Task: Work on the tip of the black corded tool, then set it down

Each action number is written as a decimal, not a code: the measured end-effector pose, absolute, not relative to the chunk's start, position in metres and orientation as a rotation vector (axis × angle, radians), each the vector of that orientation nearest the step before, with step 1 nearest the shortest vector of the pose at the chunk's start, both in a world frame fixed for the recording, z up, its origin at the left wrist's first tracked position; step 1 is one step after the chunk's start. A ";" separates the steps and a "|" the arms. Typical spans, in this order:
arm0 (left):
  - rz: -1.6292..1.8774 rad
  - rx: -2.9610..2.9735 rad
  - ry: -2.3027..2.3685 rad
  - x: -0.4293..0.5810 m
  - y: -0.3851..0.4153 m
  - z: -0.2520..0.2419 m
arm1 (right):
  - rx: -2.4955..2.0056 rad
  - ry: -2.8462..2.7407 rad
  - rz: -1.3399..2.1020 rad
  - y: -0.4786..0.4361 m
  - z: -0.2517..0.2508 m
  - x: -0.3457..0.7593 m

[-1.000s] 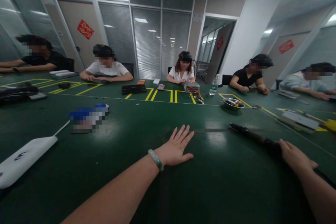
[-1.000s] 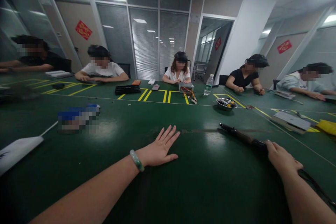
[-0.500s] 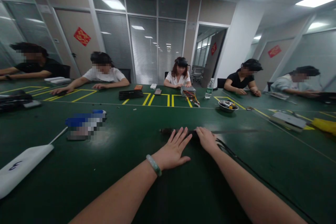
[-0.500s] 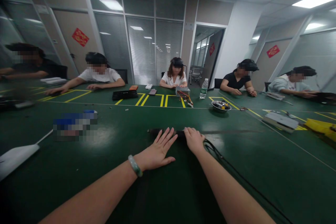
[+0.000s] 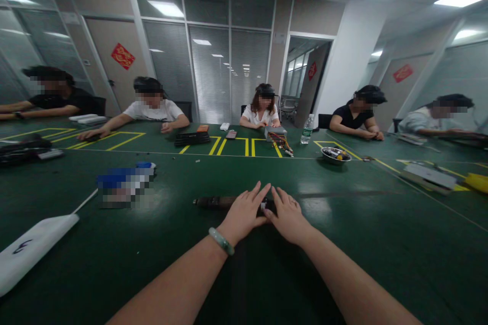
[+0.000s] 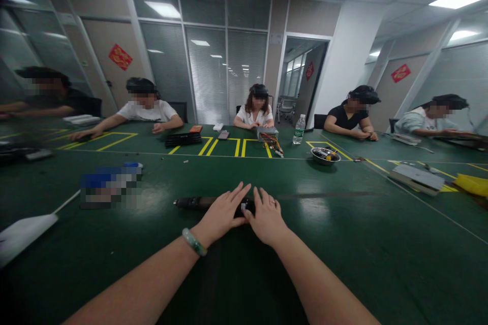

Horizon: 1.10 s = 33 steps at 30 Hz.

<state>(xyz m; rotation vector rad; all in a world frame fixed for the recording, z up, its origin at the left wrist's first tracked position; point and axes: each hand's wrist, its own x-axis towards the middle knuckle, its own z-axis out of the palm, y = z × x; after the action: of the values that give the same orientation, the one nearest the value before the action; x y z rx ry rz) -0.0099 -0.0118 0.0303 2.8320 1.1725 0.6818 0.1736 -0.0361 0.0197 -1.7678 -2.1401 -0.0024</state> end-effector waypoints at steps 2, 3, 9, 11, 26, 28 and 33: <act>0.639 2.834 1.171 -0.011 -0.011 0.031 | -2.039 -2.099 -0.032 -0.044 0.032 0.187; 0.632 2.826 1.182 -0.011 -0.011 0.031 | -2.162 -2.110 0.020 -0.047 0.039 0.195; 0.651 2.750 1.216 -0.010 -0.012 0.032 | -2.392 -2.280 0.328 -0.051 0.068 0.233; 0.642 2.739 1.225 -0.010 -0.013 0.032 | -2.392 -2.265 0.260 -0.048 0.067 0.239; 0.576 2.732 1.422 -0.021 -0.018 0.044 | -1.863 -2.174 0.097 -0.016 0.048 0.227; 0.657 2.766 1.387 -0.018 -0.019 0.042 | -1.789 -2.190 0.085 -0.017 0.049 0.222; 0.689 2.838 1.214 -0.009 -0.017 0.036 | -1.737 -2.238 0.131 -0.019 0.045 0.210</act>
<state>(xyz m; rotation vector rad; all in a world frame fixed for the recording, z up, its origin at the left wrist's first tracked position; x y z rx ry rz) -0.0088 -0.0165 0.0358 2.8380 1.2142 0.6892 0.2096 -0.0185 0.0453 -1.7370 -2.2384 0.1308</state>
